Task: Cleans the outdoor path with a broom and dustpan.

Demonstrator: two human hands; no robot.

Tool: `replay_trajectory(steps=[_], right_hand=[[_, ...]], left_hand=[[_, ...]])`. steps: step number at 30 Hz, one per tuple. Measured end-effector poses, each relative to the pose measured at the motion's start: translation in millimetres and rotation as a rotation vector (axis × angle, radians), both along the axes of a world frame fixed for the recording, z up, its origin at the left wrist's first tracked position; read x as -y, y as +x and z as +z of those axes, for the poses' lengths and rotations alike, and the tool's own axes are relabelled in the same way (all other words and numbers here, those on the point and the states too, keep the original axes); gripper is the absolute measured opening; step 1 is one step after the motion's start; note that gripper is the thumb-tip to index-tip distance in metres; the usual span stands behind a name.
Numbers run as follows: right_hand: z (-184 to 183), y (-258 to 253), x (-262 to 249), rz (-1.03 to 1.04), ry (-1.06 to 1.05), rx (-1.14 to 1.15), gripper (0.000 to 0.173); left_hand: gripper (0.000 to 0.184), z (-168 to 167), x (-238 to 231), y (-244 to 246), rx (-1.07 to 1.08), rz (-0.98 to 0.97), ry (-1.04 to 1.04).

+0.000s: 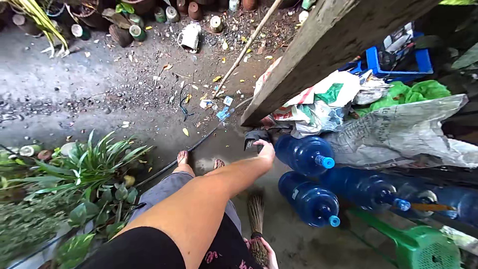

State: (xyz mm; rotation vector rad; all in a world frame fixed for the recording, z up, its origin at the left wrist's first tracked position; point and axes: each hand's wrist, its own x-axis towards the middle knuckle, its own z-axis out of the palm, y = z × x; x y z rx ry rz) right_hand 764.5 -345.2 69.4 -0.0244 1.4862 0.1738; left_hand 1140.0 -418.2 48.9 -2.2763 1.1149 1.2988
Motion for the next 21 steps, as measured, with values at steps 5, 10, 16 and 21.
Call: replay_trajectory(steps=[5, 10, 16, 21], right_hand=[[38.3, 62.4, -10.1, 0.140, -0.088, -0.253, 0.035], [-5.1, 45.9, -35.5, -0.047, -0.199, -0.018, 0.043], [19.1, 138.3, -101.5, -0.028, -0.257, -0.026, 0.042], [59.8, 233.7, -180.9, 0.163, -0.289, -0.028, 0.036]], left_hand=[[0.053, -37.2, -53.0, 21.8, 0.113, -0.114, 0.229], [0.029, -1.3, -131.8, 81.0, -0.002, -0.118, 0.023], [0.029, 61.5, -289.8, 181.4, -0.161, 0.113, -0.097], [0.043, 82.7, -461.3, 264.0, -0.136, 0.264, -0.089]])
